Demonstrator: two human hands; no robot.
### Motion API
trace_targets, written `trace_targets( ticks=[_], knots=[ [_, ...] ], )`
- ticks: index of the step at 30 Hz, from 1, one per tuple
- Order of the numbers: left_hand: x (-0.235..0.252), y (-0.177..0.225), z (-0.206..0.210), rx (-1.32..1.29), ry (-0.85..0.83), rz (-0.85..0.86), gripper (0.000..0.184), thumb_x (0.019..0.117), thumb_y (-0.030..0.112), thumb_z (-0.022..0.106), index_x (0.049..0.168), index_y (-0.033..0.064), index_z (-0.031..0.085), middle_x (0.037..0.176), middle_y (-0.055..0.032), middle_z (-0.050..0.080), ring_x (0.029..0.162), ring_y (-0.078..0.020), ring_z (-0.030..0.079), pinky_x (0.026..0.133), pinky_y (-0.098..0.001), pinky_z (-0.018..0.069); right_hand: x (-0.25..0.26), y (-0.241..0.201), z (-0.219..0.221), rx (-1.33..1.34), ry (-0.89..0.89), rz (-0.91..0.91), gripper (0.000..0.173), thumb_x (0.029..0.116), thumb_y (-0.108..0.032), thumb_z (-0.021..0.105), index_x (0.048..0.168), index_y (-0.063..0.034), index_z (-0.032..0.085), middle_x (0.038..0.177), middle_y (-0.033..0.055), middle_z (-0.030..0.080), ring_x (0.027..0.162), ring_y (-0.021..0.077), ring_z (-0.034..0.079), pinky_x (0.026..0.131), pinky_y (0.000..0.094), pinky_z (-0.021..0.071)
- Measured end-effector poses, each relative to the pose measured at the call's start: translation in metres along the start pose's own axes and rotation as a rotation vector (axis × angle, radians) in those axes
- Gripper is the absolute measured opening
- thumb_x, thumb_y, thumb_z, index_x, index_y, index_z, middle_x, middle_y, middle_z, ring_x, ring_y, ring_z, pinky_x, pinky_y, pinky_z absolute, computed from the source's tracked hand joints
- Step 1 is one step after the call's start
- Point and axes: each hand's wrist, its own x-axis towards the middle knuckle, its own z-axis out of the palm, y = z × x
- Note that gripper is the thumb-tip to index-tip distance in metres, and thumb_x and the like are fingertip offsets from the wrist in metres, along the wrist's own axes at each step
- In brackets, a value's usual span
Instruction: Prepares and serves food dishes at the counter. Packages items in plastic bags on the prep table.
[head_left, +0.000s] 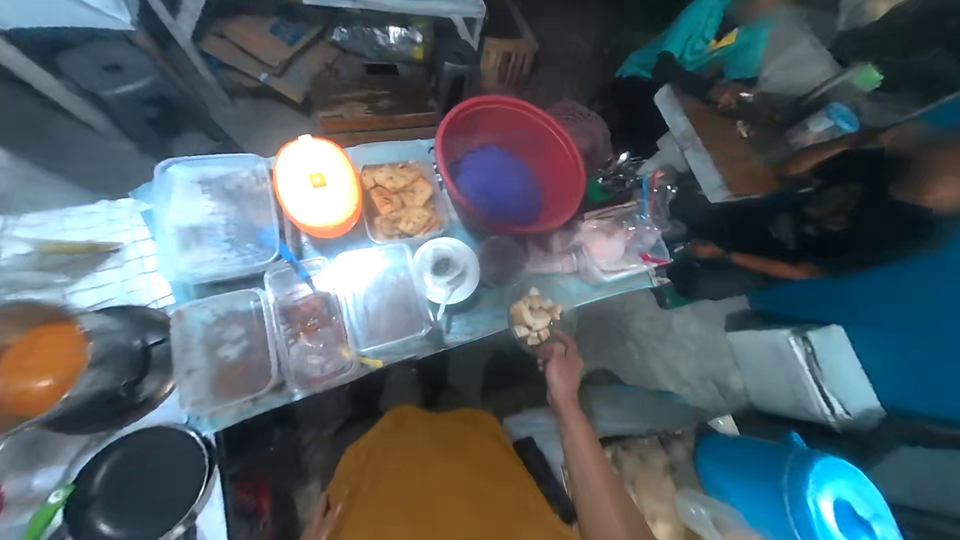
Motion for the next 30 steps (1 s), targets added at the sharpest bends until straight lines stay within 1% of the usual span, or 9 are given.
trace_targets(
  ticks=[2,4,6,10,13,18,24,27,30],
  knots=[
    [0.037,-0.067,-0.016,-0.11,-0.197,0.081,0.063,0.1122,0.04,0.014,0.155,-0.0005,0.037,0.154,-0.0194,0.049,0.143,-0.026,0.047,0.118,-0.0423,0.0383,-0.02,-0.024,0.0,-0.101,-0.142,-0.078,0.04,0.1087,-0.015,0.036,0.142,0.0003,0.051,0.084,0.0096,0.072,0.062,0.0166,0.067,0.057,0.0351,0.0592],
    [0.05,-0.069,-0.014,-0.254,-0.139,0.205,0.073,0.1102,0.049,0.012,0.141,0.0011,0.057,0.145,-0.0116,0.06,0.137,-0.0261,0.055,0.115,-0.0472,0.0437,-0.037,-0.047,0.008,-0.171,-0.291,-0.135,0.038,0.1081,-0.013,0.039,0.141,-0.0012,0.054,0.083,0.0084,0.073,0.061,0.0165,0.069,0.055,0.0349,0.0603],
    [0.061,-0.054,-0.005,-0.321,-0.093,0.349,0.067,0.1103,0.052,0.02,0.141,0.007,0.06,0.145,-0.0069,0.061,0.133,-0.026,0.059,0.113,-0.0464,0.0484,-0.054,-0.066,0.027,-0.17,-0.444,-0.205,0.037,0.1065,-0.011,0.042,0.139,-0.0007,0.056,0.08,0.0073,0.072,0.059,0.0154,0.068,0.053,0.0335,0.0601],
    [0.068,-0.01,0.014,-0.584,-0.01,0.321,0.06,0.1115,0.044,0.021,0.153,0.0075,0.043,0.148,-0.0102,0.057,0.13,-0.0285,0.061,0.103,-0.0492,0.0552,-0.093,-0.097,0.082,-0.172,-0.784,-0.336,0.037,0.1052,-0.009,0.044,0.139,-0.0003,0.056,0.075,0.0047,0.071,0.056,0.0134,0.067,0.052,0.0324,0.0597],
    [0.069,0.009,0.009,-0.828,0.083,0.294,0.068,0.1087,0.057,0.014,0.163,0.0171,0.022,0.152,-0.0114,0.052,0.13,-0.0315,0.06,0.099,-0.0558,0.0564,-0.13,-0.116,0.124,-0.185,-0.992,-0.426,0.037,0.1033,-0.008,0.044,0.137,0.0005,0.057,0.074,0.0036,0.071,0.055,0.0131,0.067,0.051,0.032,0.0601],
    [0.067,-0.001,-0.031,-1.121,0.306,0.457,0.081,0.1021,0.067,0.002,0.162,0.0146,0.018,0.139,-0.0199,0.059,0.113,-0.0389,0.069,0.081,-0.0587,0.0634,-0.187,-0.128,0.183,-0.245,-1.217,-0.622,0.037,0.1029,-0.01,0.044,0.136,-0.0001,0.059,0.073,0.0018,0.071,0.055,0.0111,0.067,0.052,0.0316,0.0602],
    [0.066,-0.056,-0.099,-1.234,0.722,0.482,0.083,0.1034,0.065,0.001,0.154,0.0099,0.037,0.129,-0.0161,0.067,0.107,-0.0315,0.071,0.074,-0.0527,0.0641,-0.239,-0.143,0.263,-0.39,-1.569,-0.938,0.043,0.1102,-0.033,0.042,0.137,-0.0077,0.063,0.078,0.0016,0.072,0.062,0.0121,0.069,0.062,0.0368,0.0631],
    [0.066,-0.09,-0.135,-1.318,0.863,0.459,0.086,0.102,0.067,0.0,0.153,0.0094,0.039,0.127,-0.0143,0.067,0.107,-0.0277,0.07,0.079,-0.0488,0.0629,-0.272,-0.176,0.331,-0.489,-1.484,-1.263,0.049,0.1099,-0.044,0.038,0.122,-0.0128,0.073,0.089,0.0028,0.076,0.077,0.015,0.072,0.073,0.0422,0.0618],
    [0.064,-0.122,-0.164,-1.364,1.0,0.359,0.088,0.1025,0.067,0.001,0.147,0.0032,0.042,0.117,-0.0146,0.07,0.097,-0.0257,0.072,0.074,-0.0465,0.0635,-0.311,-0.209,0.419,-0.676,-1.233,-1.526,0.041,0.106,-0.041,0.049,0.134,-0.0192,0.068,0.131,0.0118,0.066,0.12,0.0299,0.064,0.098,0.0505,0.0549]
  ],
)
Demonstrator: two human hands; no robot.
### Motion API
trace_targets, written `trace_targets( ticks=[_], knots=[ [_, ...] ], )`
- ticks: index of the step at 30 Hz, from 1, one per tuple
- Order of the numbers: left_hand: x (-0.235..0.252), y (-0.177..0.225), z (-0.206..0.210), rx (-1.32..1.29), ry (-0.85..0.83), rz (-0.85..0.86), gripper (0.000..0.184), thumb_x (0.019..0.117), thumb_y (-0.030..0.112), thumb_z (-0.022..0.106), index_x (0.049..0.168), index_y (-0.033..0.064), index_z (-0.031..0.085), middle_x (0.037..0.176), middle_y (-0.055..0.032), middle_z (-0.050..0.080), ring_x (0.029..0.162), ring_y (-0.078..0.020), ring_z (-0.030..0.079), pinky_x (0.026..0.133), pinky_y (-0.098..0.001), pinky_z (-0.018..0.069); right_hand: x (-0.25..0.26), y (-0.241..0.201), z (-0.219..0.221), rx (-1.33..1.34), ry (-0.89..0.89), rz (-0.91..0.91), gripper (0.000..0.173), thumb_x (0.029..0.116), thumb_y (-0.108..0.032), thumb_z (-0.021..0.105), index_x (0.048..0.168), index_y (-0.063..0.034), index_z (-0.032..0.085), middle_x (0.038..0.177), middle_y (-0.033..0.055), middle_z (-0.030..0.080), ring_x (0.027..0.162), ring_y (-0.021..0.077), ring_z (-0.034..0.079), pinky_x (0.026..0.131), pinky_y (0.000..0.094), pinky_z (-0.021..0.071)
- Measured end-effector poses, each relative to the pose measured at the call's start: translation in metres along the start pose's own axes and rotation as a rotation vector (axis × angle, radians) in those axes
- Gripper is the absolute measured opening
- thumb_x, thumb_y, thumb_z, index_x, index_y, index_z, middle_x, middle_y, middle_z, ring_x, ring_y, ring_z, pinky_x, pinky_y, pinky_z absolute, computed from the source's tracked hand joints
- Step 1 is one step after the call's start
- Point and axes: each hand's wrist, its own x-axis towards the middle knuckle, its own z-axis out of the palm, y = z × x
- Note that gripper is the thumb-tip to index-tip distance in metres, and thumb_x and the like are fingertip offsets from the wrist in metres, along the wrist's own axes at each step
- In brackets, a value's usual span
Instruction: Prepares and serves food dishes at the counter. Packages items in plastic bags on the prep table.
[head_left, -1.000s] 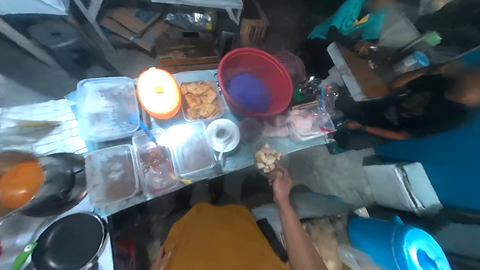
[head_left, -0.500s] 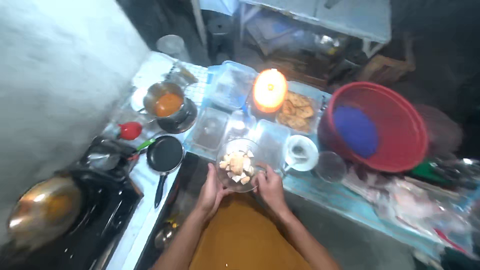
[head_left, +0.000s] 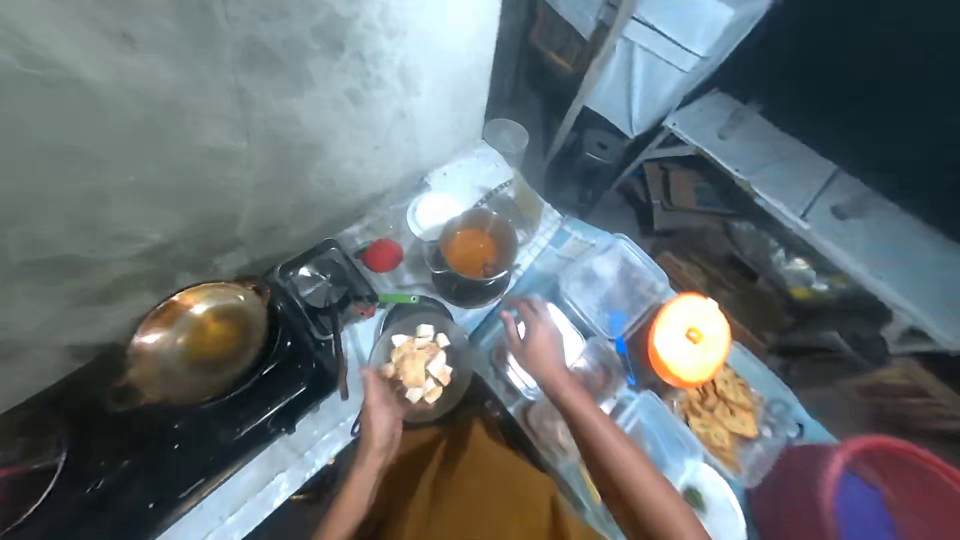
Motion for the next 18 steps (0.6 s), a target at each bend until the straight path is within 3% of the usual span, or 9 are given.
trace_targets(
  ticks=[3,4,6,8,10,12,15,18],
  knots=[
    [0.021,0.013,-0.024,-0.016,0.069,0.011,0.089,0.1017,0.069,0.004,0.142,0.0021,0.045,0.113,-0.0119,0.071,0.095,-0.0231,0.073,0.074,-0.0448,0.0639,0.096,0.019,0.021,-0.281,-0.097,0.081,0.038,0.1033,-0.036,0.056,0.137,-0.0229,0.067,0.152,0.0204,0.049,0.136,0.0457,0.049,0.105,0.0631,0.0429],
    [0.026,0.017,-0.031,-0.022,0.089,0.017,0.089,0.1015,0.07,0.006,0.142,0.0024,0.046,0.113,-0.0112,0.072,0.094,-0.0228,0.074,0.073,-0.0447,0.0643,0.12,0.023,0.027,-0.339,-0.198,0.148,0.04,0.1045,-0.035,0.055,0.141,-0.0218,0.064,0.154,0.0221,0.047,0.133,0.0466,0.051,0.104,0.063,0.0456],
    [0.032,0.021,-0.043,-0.026,0.131,0.013,0.089,0.1007,0.072,0.007,0.141,0.0036,0.047,0.112,-0.009,0.072,0.094,-0.0208,0.073,0.075,-0.0429,0.0641,0.154,0.024,0.039,-0.406,-0.391,0.243,0.041,0.1056,-0.026,0.053,0.143,-0.0104,0.059,0.148,0.0287,0.05,0.12,0.0475,0.062,0.097,0.062,0.0532],
    [0.041,0.021,-0.051,-0.044,0.171,0.006,0.09,0.0993,0.074,0.007,0.14,0.0047,0.048,0.111,-0.0075,0.073,0.093,-0.0194,0.074,0.073,-0.0416,0.0649,0.172,0.014,0.044,-0.445,-0.498,0.273,0.035,0.1044,-0.017,0.052,0.13,0.003,0.063,0.134,0.0308,0.06,0.117,0.0468,0.065,0.096,0.062,0.0533],
    [0.052,0.014,-0.059,-0.074,0.184,-0.015,0.091,0.0988,0.075,0.007,0.144,0.0056,0.046,0.116,-0.0076,0.071,0.099,-0.0186,0.072,0.078,-0.0418,0.0638,0.186,0.004,0.044,-0.489,-0.571,0.24,0.034,0.1048,-0.019,0.051,0.124,0.0052,0.065,0.13,0.0288,0.064,0.12,0.0457,0.063,0.098,0.062,0.0516],
    [0.062,0.005,-0.064,-0.092,0.174,-0.044,0.092,0.0982,0.076,0.007,0.148,0.007,0.043,0.125,-0.0082,0.068,0.108,-0.0186,0.069,0.087,-0.0426,0.0612,0.199,0.005,0.044,-0.532,-0.626,0.169,0.034,0.1029,-0.017,0.055,0.127,0.0045,0.064,0.133,0.028,0.062,0.12,0.0471,0.062,0.098,0.0642,0.0507],
    [0.074,0.0,-0.059,-0.075,0.193,-0.069,0.092,0.099,0.074,0.004,0.148,0.0059,0.042,0.128,-0.0095,0.067,0.111,-0.0191,0.068,0.091,-0.0439,0.0601,0.211,0.013,0.033,-0.616,-0.563,0.085,0.042,0.103,-0.01,0.053,0.144,-0.0019,0.052,0.133,0.0276,0.061,0.11,0.0492,0.066,0.089,0.0654,0.0534],
    [0.085,-0.005,-0.05,-0.085,0.202,-0.063,0.089,0.1,0.073,0.006,0.149,0.0065,0.04,0.13,-0.0089,0.065,0.113,-0.0186,0.067,0.092,-0.0439,0.0591,0.208,0.025,0.024,-0.604,-0.335,-0.026,0.036,0.1022,-0.007,0.052,0.137,-0.006,0.058,0.131,0.0219,0.064,0.105,0.0438,0.069,0.081,0.0597,0.0576]
  ],
)
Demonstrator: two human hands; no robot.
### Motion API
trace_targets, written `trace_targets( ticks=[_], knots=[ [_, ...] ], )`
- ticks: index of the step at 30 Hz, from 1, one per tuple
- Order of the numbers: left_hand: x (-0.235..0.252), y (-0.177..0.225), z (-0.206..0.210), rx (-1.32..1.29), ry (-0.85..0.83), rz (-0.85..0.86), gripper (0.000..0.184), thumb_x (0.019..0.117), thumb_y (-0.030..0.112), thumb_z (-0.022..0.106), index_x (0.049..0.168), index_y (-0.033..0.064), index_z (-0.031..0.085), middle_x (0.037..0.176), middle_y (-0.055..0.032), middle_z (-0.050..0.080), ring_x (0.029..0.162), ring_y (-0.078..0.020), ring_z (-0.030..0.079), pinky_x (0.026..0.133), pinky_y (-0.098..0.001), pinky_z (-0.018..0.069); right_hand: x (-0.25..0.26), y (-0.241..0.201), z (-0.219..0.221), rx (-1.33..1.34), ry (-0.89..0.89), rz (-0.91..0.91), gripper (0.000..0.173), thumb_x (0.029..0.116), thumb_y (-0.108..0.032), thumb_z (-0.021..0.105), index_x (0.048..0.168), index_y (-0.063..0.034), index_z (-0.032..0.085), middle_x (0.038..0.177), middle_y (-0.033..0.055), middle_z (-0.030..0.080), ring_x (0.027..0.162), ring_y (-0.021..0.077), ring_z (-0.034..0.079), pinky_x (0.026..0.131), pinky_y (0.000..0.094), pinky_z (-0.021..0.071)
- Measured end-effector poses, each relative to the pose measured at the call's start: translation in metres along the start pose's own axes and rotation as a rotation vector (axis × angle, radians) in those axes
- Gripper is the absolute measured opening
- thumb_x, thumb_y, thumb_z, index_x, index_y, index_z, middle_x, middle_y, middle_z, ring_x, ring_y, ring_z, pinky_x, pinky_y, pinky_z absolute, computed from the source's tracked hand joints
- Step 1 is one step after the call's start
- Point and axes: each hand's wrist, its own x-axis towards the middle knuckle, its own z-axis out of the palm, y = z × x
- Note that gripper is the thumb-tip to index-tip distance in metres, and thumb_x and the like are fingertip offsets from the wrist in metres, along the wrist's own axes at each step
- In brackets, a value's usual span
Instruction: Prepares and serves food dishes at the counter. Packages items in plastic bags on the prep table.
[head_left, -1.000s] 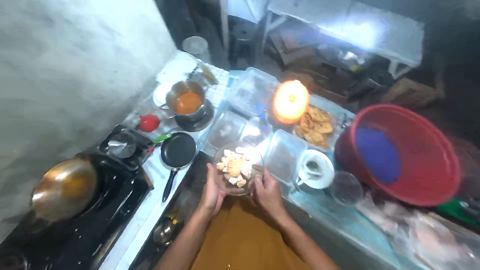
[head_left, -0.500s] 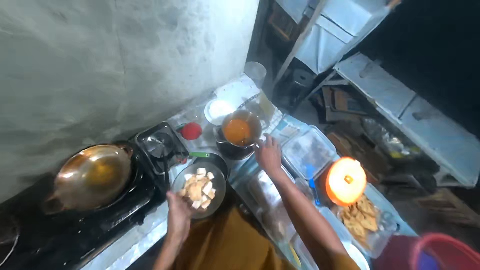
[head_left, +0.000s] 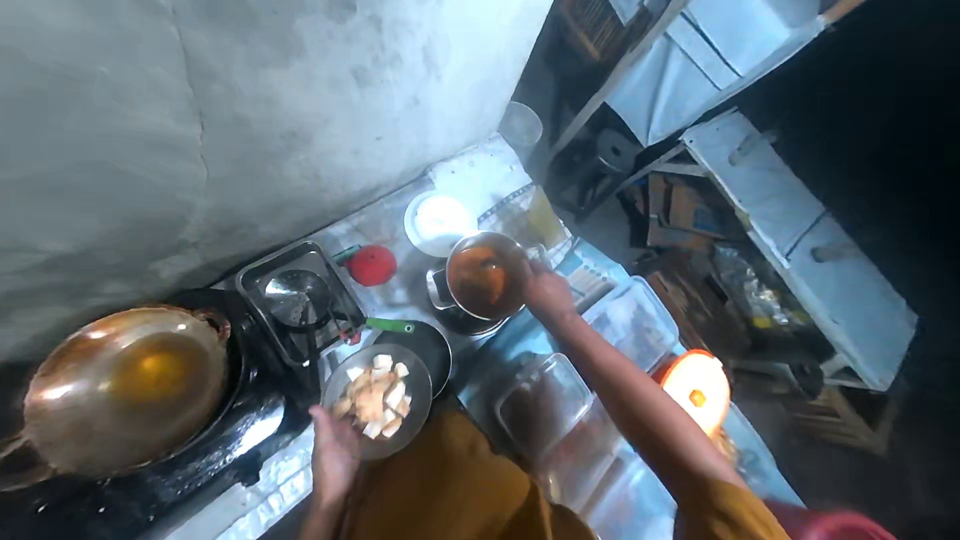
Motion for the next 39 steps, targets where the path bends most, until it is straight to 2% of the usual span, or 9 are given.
trace_targets(
  ticks=[4,7,13,20,25,29,31,34,39],
  knots=[
    [0.012,-0.002,0.021,-0.043,-0.016,-0.038,0.089,0.099,0.075,0.009,0.145,0.0078,0.045,0.123,-0.0088,0.069,0.108,-0.0204,0.069,0.087,-0.0451,0.0608,0.014,-0.004,0.026,0.052,0.151,-0.109,0.029,0.0992,-0.005,0.056,0.128,-0.0044,0.062,0.13,0.0197,0.064,0.101,0.0405,0.071,0.072,0.0551,0.0599],
    [0.01,0.005,0.038,-0.035,-0.055,-0.069,0.088,0.1005,0.072,0.008,0.143,0.0054,0.046,0.119,-0.0078,0.071,0.106,-0.0186,0.07,0.088,-0.0429,0.061,0.035,-0.009,0.045,0.118,0.165,-0.122,0.033,0.0966,0.001,0.058,0.128,-0.0047,0.063,0.13,0.0183,0.065,0.108,0.0402,0.069,0.074,0.0546,0.0595],
    [0.009,0.003,0.037,-0.006,-0.108,-0.004,0.09,0.0988,0.076,0.017,0.142,0.0026,0.044,0.119,-0.0062,0.071,0.107,-0.0157,0.07,0.09,-0.0384,0.0608,0.046,-0.016,0.034,0.091,-0.164,-0.013,0.036,0.1002,-0.013,0.055,0.135,-0.0102,0.063,0.129,0.0178,0.067,0.108,0.0417,0.069,0.084,0.0616,0.055],
    [0.006,-0.004,0.041,-0.041,-0.08,-0.01,0.095,0.095,0.081,0.018,0.141,0.0032,0.047,0.118,-0.007,0.071,0.105,-0.0171,0.071,0.088,-0.0408,0.0616,0.044,-0.025,0.023,0.202,-0.452,0.088,0.037,0.096,-0.028,0.057,0.126,-0.0103,0.068,0.124,0.0206,0.069,0.12,0.0401,0.064,0.097,0.064,0.05],
    [0.008,0.0,0.048,0.018,-0.071,0.023,0.089,0.1016,0.071,0.009,0.146,0.0015,0.042,0.126,-0.0121,0.067,0.108,-0.0221,0.07,0.087,-0.0455,0.0618,0.036,-0.014,0.011,0.272,-0.441,0.187,0.036,0.0944,-0.036,0.056,0.118,-0.0151,0.073,0.122,0.0161,0.071,0.118,0.0363,0.066,0.094,0.0627,0.0512],
    [0.013,0.012,0.069,0.156,0.055,0.041,0.076,0.1084,0.059,0.013,0.138,0.0001,0.051,0.119,-0.0152,0.069,0.094,-0.0247,0.073,0.073,-0.0451,0.0632,0.021,-0.001,0.002,0.389,-0.376,0.221,0.033,0.0959,-0.032,0.056,0.121,-0.017,0.073,0.122,0.0154,0.071,0.118,0.0354,0.065,0.096,0.0612,0.0505],
    [0.022,0.017,0.079,0.201,0.067,0.077,0.07,0.1099,0.055,0.018,0.138,0.003,0.055,0.121,-0.0148,0.069,0.097,-0.024,0.073,0.076,-0.0444,0.0633,0.014,0.004,-0.003,0.435,-0.34,0.229,0.032,0.0961,-0.03,0.056,0.12,-0.0176,0.073,0.12,0.0146,0.072,0.117,0.0342,0.066,0.096,0.0599,0.0508],
    [0.039,0.019,0.097,0.281,0.065,0.19,0.064,0.1121,0.047,0.019,0.14,0.0021,0.056,0.127,-0.0141,0.066,0.11,-0.019,0.067,0.094,-0.0395,0.0566,0.002,0.009,-0.014,0.465,-0.29,0.231,0.031,0.0949,-0.028,0.057,0.12,-0.0186,0.073,0.117,0.0132,0.072,0.114,0.0332,0.067,0.094,0.0595,0.0513],
    [0.062,0.013,0.119,0.4,0.024,0.274,0.065,0.1116,0.049,0.018,0.145,0.0068,0.054,0.139,-0.0148,0.061,0.126,-0.0212,0.06,0.107,-0.0454,0.0508,-0.022,0.021,-0.049,0.481,-0.174,0.195,0.03,0.0958,-0.026,0.056,0.118,-0.0193,0.075,0.114,0.0106,0.074,0.111,0.0308,0.068,0.094,0.0582,0.0518]
  ],
)
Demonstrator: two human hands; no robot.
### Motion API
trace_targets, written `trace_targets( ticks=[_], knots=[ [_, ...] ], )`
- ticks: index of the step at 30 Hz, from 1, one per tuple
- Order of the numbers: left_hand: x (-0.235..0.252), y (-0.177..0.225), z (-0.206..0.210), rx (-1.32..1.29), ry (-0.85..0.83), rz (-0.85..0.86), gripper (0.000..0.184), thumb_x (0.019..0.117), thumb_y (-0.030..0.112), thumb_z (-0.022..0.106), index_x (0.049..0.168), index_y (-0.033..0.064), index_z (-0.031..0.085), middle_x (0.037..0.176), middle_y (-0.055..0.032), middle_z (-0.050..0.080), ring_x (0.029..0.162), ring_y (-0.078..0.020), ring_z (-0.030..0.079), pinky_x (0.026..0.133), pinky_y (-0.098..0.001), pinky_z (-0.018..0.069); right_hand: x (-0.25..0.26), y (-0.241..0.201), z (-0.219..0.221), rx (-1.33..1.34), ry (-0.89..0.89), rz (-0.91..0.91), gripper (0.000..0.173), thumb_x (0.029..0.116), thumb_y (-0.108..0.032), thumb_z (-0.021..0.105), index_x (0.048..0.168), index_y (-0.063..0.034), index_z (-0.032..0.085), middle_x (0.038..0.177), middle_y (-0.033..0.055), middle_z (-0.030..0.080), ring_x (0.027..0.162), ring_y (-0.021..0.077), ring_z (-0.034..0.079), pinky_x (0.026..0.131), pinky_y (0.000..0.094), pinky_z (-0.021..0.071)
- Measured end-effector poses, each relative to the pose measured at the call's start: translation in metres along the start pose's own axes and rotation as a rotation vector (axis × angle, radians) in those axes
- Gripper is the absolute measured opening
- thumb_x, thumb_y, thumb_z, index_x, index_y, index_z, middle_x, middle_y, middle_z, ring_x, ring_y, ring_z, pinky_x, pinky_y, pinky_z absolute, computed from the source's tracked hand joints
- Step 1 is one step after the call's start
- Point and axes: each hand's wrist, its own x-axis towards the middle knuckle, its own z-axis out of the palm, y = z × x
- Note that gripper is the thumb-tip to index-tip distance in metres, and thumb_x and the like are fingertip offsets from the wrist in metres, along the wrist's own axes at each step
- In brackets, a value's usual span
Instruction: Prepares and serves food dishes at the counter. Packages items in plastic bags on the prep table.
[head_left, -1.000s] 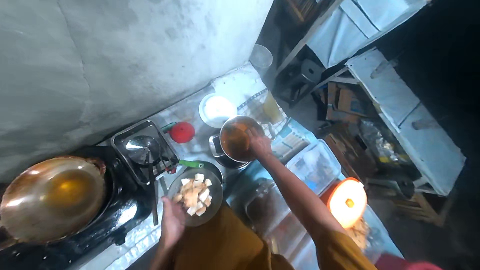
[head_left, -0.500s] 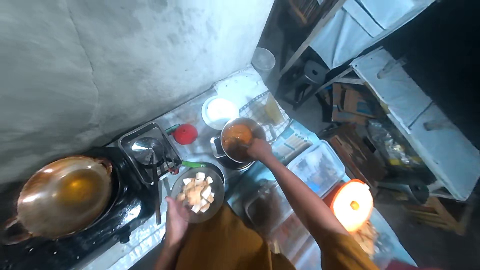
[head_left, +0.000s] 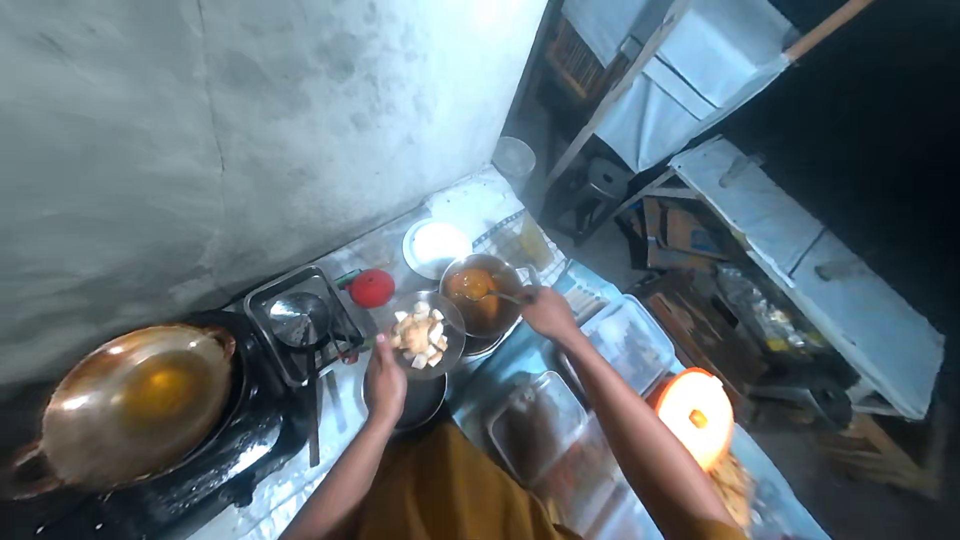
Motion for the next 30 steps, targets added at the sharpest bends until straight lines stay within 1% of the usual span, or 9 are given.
trace_targets(
  ticks=[3,6,12,14,17,20,23,26,30],
  knots=[
    [0.005,0.005,0.012,-0.009,-0.011,-0.014,0.065,0.1119,0.048,0.018,0.144,0.0041,0.054,0.138,-0.0172,0.061,0.124,-0.0236,0.061,0.103,-0.0471,0.0522,-0.023,-0.006,-0.018,0.006,0.051,-0.072,0.028,0.0974,-0.024,0.055,0.116,-0.0189,0.076,0.108,0.0083,0.075,0.105,0.0278,0.069,0.091,0.0556,0.0524],
    [0.006,0.009,0.022,-0.033,-0.027,-0.007,0.064,0.1122,0.046,0.017,0.144,0.0031,0.054,0.141,-0.0165,0.059,0.13,-0.0216,0.057,0.111,-0.0433,0.0458,-0.043,-0.011,-0.023,0.002,0.064,-0.144,0.029,0.0979,-0.024,0.053,0.115,-0.0201,0.076,0.101,0.0063,0.074,0.097,0.0248,0.069,0.086,0.0534,0.0535],
    [0.001,0.018,0.032,-0.074,-0.042,-0.03,0.064,0.1124,0.045,0.02,0.145,0.0001,0.051,0.143,-0.0194,0.056,0.133,-0.0229,0.054,0.113,-0.0432,0.0433,-0.073,-0.027,-0.003,-0.073,0.093,-0.261,0.03,0.097,-0.024,0.052,0.115,-0.0195,0.075,0.101,0.0059,0.076,0.096,0.0251,0.072,0.084,0.0534,0.0555],
    [-0.001,0.019,0.033,-0.065,-0.047,-0.034,0.064,0.1122,0.046,0.021,0.144,-0.0008,0.051,0.144,-0.0196,0.056,0.135,-0.0229,0.053,0.114,-0.0428,0.0419,-0.081,-0.029,0.01,-0.125,0.201,-0.357,0.03,0.0975,-0.02,0.051,0.115,-0.0167,0.075,0.105,0.0054,0.076,0.095,0.0258,0.073,0.082,0.0524,0.0569],
    [-0.002,0.021,0.033,-0.085,-0.044,-0.032,0.063,0.1123,0.046,0.022,0.14,-0.001,0.055,0.138,-0.019,0.059,0.13,-0.0217,0.056,0.111,-0.0418,0.0442,-0.079,-0.02,0.037,-0.238,0.553,-0.594,0.025,0.0962,-0.009,0.053,0.11,-0.0115,0.074,0.104,0.0091,0.075,0.087,0.0267,0.074,0.069,0.0442,0.0609],
    [-0.002,0.022,0.031,-0.098,-0.069,-0.006,0.063,0.1123,0.046,0.022,0.14,0.0,0.056,0.137,-0.018,0.061,0.127,-0.0206,0.058,0.109,-0.0409,0.0474,-0.071,-0.008,0.052,-0.241,0.712,-0.718,0.027,0.0964,0.0,0.052,0.112,-0.009,0.072,0.102,0.0111,0.071,0.091,0.0262,0.071,0.074,0.0381,0.0608],
    [0.002,0.024,0.03,-0.093,-0.075,-0.004,0.063,0.1123,0.046,0.023,0.139,0.001,0.058,0.135,-0.0169,0.062,0.126,-0.0196,0.059,0.108,-0.0402,0.0476,-0.072,-0.001,0.06,-0.196,0.68,-0.71,0.029,0.095,0.004,0.052,0.114,-0.0077,0.071,0.103,0.0119,0.07,0.094,0.0263,0.071,0.08,0.0377,0.0611],
    [0.007,0.025,0.03,-0.062,-0.081,-0.013,0.062,0.1122,0.046,0.023,0.137,0.0023,0.06,0.132,-0.0158,0.064,0.123,-0.0194,0.061,0.105,-0.0417,0.0498,-0.072,0.004,0.061,-0.099,0.702,-0.641,0.025,0.0978,0.001,0.051,0.112,-0.0051,0.071,0.104,0.0129,0.071,0.093,0.0256,0.073,0.078,0.0383,0.0628],
    [0.013,0.027,0.025,-0.025,-0.094,-0.02,0.064,0.1121,0.047,0.023,0.134,0.0009,0.061,0.131,-0.0167,0.064,0.121,-0.0206,0.062,0.102,-0.0437,0.052,-0.054,0.002,0.036,-0.135,0.649,-0.331,0.027,0.1005,-0.01,0.048,0.116,-0.0037,0.07,0.105,0.0151,0.073,0.084,0.031,0.074,0.069,0.0481,0.0608]
  ],
)
